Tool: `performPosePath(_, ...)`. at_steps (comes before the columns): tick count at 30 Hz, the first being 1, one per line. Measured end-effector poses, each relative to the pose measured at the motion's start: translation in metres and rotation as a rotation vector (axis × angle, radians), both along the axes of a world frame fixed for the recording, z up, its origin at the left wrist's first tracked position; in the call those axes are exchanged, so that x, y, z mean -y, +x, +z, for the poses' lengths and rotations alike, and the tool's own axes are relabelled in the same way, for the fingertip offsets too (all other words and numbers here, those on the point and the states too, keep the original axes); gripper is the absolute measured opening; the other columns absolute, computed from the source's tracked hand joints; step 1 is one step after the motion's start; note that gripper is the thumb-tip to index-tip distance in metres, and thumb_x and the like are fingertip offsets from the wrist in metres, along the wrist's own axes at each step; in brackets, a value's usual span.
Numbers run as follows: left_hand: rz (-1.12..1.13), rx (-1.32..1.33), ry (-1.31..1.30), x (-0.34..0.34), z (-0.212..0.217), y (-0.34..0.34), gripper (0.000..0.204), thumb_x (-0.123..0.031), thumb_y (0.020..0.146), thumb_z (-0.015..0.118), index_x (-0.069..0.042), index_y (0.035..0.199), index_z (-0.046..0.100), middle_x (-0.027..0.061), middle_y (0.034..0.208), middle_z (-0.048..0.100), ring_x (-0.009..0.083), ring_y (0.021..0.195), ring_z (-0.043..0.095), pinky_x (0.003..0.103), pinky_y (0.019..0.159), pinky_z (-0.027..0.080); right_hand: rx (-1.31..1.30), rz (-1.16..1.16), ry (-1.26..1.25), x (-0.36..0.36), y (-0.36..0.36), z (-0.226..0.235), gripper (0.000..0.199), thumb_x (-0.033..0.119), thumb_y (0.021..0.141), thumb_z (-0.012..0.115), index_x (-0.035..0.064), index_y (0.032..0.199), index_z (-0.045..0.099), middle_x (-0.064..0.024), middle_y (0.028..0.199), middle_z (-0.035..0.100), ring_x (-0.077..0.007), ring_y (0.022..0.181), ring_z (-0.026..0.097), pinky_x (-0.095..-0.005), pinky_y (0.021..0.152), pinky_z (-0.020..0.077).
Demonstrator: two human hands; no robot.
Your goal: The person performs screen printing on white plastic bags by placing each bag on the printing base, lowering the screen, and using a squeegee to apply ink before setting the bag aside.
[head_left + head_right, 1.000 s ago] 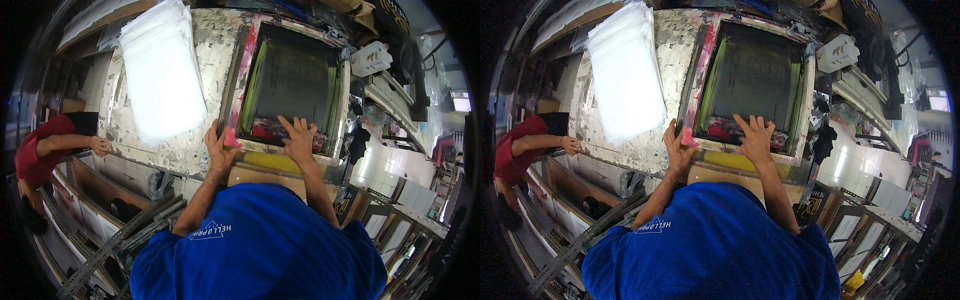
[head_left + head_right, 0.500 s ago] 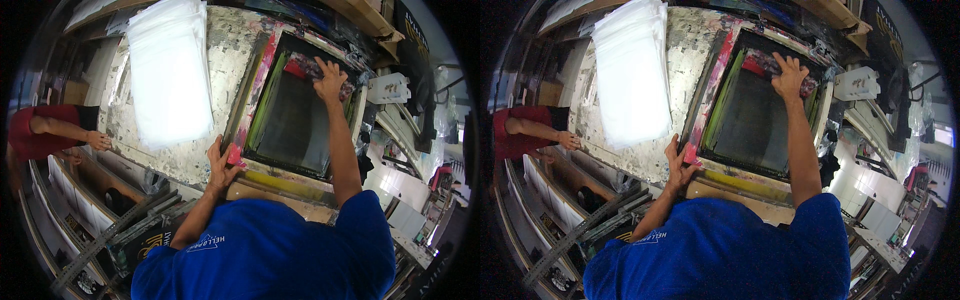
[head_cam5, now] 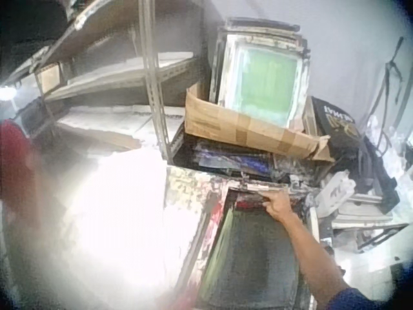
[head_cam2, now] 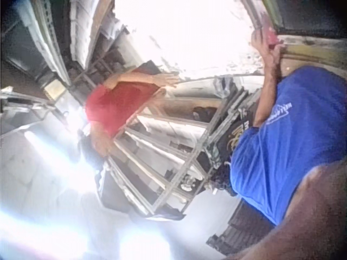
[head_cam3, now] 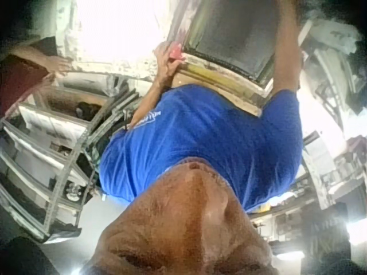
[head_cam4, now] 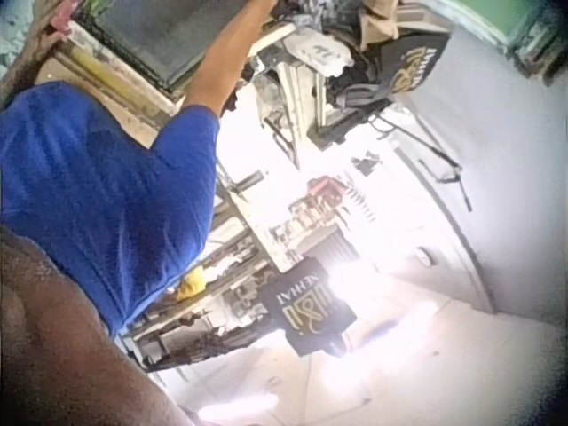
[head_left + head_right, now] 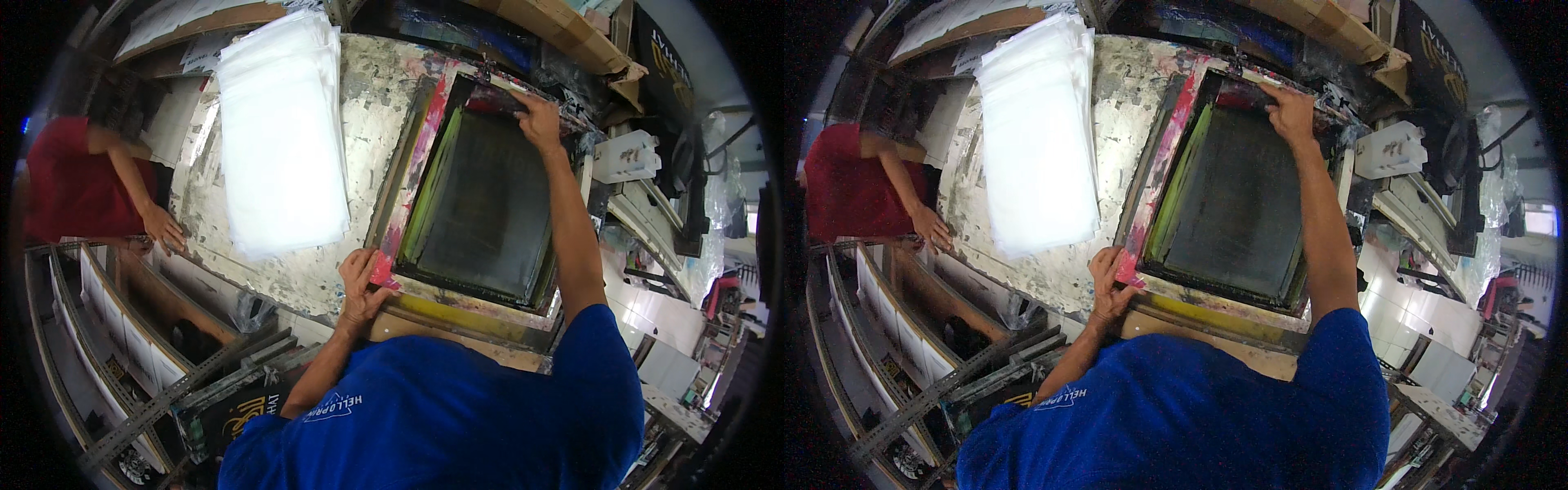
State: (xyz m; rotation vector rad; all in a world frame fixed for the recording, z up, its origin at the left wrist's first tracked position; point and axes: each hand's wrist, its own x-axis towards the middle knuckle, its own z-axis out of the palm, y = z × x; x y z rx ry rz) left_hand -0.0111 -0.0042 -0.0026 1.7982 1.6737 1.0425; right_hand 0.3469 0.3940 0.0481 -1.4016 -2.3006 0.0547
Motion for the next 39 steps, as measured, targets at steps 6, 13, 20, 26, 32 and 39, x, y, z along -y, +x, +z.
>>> performPosePath(6,0.067,0.137,-0.028,0.007,-0.001,0.012,0.086,-0.038,0.068,0.089,-0.004,0.141,0.058,0.0167,0.128,0.061,0.0342,0.121,0.049,0.045,0.107,0.033,0.044,-0.098,0.083,0.090,-0.012,-0.007,0.055,0.013,0.079,0.072,0.0281,0.131,0.066,-0.0249,0.105,0.071,-0.0399,0.101,0.069,-0.0511,0.082,0.0530)
performPosePath(13,0.133,0.258,0.070,-0.001,0.041,0.023,0.075,-0.025,0.071,0.087,-0.003,0.138,0.060,0.0150,0.121,0.061,0.0326,0.119,0.050,0.044,0.106,0.034,0.007,-0.124,-0.122,0.256,-0.039,0.069,0.056,0.011,0.079,0.070,0.0285,0.132,0.066,-0.0250,0.105,0.069,-0.0423,0.097,0.067,-0.0511,0.084,0.0511)
performPosePath(20,0.250,0.394,0.186,-0.030,0.103,0.041,0.060,-0.009,0.075,0.083,0.000,0.131,0.063,0.0131,0.117,0.061,0.0294,0.112,0.054,0.040,0.103,0.040,-0.031,-0.054,0.006,0.347,-0.058,0.175,0.059,0.017,0.072,0.075,0.0278,0.130,0.069,-0.0234,0.098,0.068,-0.0391,0.086,0.066,-0.0476,0.080,0.0517)
performPosePath(26,0.236,0.806,0.450,-0.097,0.174,0.072,0.054,-0.009,0.093,0.072,0.004,0.140,0.049,0.0122,0.132,0.057,0.0204,0.118,0.056,0.033,0.104,0.044,0.019,-0.099,0.177,0.292,-0.050,0.250,0.066,0.033,0.066,0.085,0.0231,0.129,0.071,-0.0239,0.101,0.071,-0.0368,0.091,0.069,-0.0444,0.083,0.0533)
performPosePath(32,0.075,0.570,0.134,-0.239,0.083,0.066,0.032,-0.008,0.095,0.064,0.002,0.126,0.064,0.0172,0.112,0.070,0.0249,0.110,0.064,0.037,0.096,0.049,-0.054,-0.051,0.171,0.221,-0.035,0.311,0.057,0.028,0.067,0.088,0.0142,0.120,0.075,-0.0186,0.100,0.076,-0.0320,0.087,0.074,-0.0386,0.082,0.0569)
performPosePath(39,0.007,-0.329,0.352,-0.364,-0.038,0.113,0.044,-0.032,0.080,0.083,-0.011,0.117,0.071,0.0146,0.115,0.071,0.0411,0.104,0.066,0.052,0.086,0.052,-0.071,0.011,0.094,0.185,-0.025,0.335,0.056,0.026,0.073,0.088,0.0061,0.123,0.073,-0.0167,0.107,0.076,-0.0220,0.099,0.073,-0.0359,0.090,0.0575)
